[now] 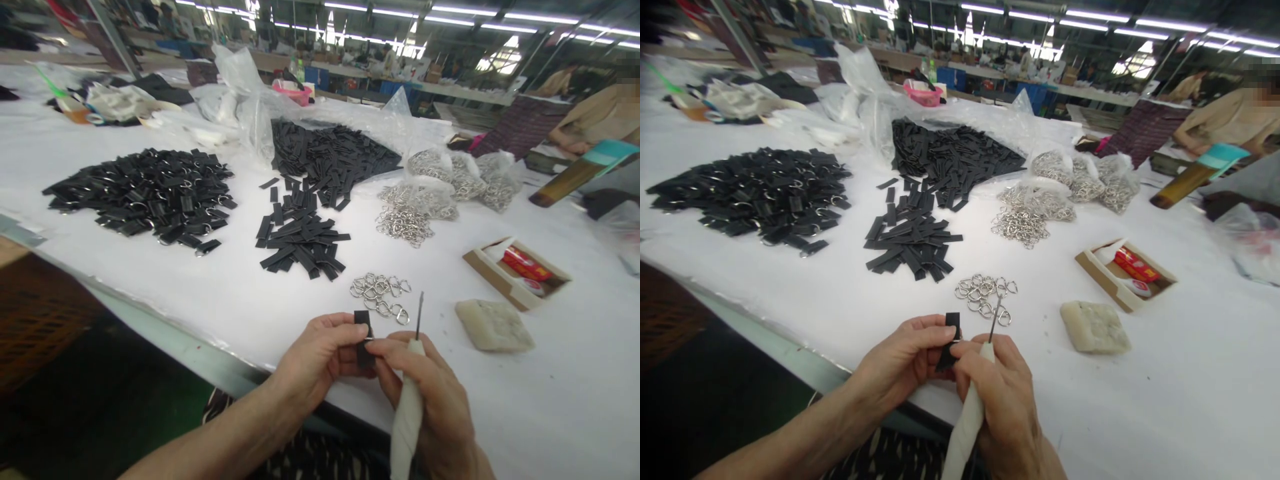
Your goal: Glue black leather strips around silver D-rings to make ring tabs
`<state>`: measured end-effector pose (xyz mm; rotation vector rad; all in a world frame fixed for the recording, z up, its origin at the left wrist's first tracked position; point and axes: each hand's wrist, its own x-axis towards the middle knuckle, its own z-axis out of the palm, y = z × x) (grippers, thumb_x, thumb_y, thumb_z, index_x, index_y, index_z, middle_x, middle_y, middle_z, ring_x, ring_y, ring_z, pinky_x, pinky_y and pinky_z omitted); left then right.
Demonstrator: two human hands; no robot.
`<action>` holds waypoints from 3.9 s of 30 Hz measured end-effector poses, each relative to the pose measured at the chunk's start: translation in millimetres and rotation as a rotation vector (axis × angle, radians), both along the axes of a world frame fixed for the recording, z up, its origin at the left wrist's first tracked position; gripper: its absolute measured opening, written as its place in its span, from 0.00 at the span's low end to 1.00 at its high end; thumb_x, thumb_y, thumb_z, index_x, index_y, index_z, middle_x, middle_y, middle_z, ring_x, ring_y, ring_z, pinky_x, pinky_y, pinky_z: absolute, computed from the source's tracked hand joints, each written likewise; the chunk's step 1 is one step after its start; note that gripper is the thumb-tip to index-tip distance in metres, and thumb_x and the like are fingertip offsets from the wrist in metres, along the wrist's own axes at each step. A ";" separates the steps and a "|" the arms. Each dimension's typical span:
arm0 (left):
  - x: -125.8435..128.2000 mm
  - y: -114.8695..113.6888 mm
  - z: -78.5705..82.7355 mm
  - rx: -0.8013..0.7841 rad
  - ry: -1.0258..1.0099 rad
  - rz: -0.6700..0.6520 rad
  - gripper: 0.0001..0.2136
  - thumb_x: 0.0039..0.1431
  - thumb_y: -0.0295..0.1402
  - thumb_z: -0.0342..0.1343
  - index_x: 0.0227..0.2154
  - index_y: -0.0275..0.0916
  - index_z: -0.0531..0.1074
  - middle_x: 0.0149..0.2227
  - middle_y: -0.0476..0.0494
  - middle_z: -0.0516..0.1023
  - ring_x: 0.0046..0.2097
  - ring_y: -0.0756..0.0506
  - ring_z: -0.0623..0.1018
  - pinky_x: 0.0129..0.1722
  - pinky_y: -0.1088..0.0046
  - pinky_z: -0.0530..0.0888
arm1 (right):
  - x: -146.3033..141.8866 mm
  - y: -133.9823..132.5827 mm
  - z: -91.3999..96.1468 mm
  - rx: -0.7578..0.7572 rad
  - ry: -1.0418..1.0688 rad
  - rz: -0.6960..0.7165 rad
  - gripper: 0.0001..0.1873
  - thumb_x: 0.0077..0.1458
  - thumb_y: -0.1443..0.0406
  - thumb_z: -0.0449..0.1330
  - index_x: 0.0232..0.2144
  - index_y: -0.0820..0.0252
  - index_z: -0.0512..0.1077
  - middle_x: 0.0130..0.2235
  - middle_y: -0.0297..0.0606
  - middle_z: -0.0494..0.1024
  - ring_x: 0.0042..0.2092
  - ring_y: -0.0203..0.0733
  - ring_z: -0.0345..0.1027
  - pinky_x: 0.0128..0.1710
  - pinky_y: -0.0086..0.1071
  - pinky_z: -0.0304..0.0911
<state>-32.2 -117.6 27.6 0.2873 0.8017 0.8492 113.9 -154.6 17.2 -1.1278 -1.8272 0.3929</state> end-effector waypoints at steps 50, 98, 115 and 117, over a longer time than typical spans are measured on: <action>-7.9 -8.1 14.5 0.632 0.881 -0.125 0.08 0.56 0.32 0.53 0.25 0.37 0.74 0.33 0.47 0.73 0.23 0.54 0.68 0.21 0.79 0.66 | -22.9 16.2 19.7 -0.502 0.332 -0.175 0.04 0.54 0.65 0.56 0.32 0.55 0.62 0.26 0.28 0.68 0.25 0.33 0.62 0.22 0.26 0.58; -8.8 -0.4 4.4 0.255 0.452 -0.134 0.07 0.52 0.31 0.57 0.26 0.32 0.76 0.27 0.43 0.80 0.27 0.49 0.78 0.29 0.76 0.75 | 7.7 6.4 24.3 -0.458 0.288 -0.283 0.10 0.51 0.58 0.61 0.30 0.55 0.65 0.27 0.32 0.74 0.28 0.35 0.66 0.25 0.25 0.63; 12.4 12.2 8.9 0.265 0.540 -0.256 0.08 0.48 0.35 0.61 0.23 0.34 0.77 0.27 0.44 0.80 0.26 0.49 0.77 0.27 0.79 0.74 | 96.1 -15.4 42.4 -0.287 0.378 -0.817 0.18 0.53 0.50 0.54 0.27 0.59 0.69 0.25 0.34 0.67 0.28 0.39 0.60 0.24 0.29 0.54; 18.4 15.9 8.9 0.264 0.556 -0.274 0.08 0.46 0.35 0.62 0.23 0.35 0.78 0.27 0.44 0.80 0.26 0.49 0.77 0.27 0.79 0.74 | 100.2 -8.7 45.1 -0.251 0.395 -0.847 0.17 0.53 0.52 0.55 0.23 0.58 0.65 0.22 0.31 0.64 0.26 0.36 0.57 0.24 0.29 0.52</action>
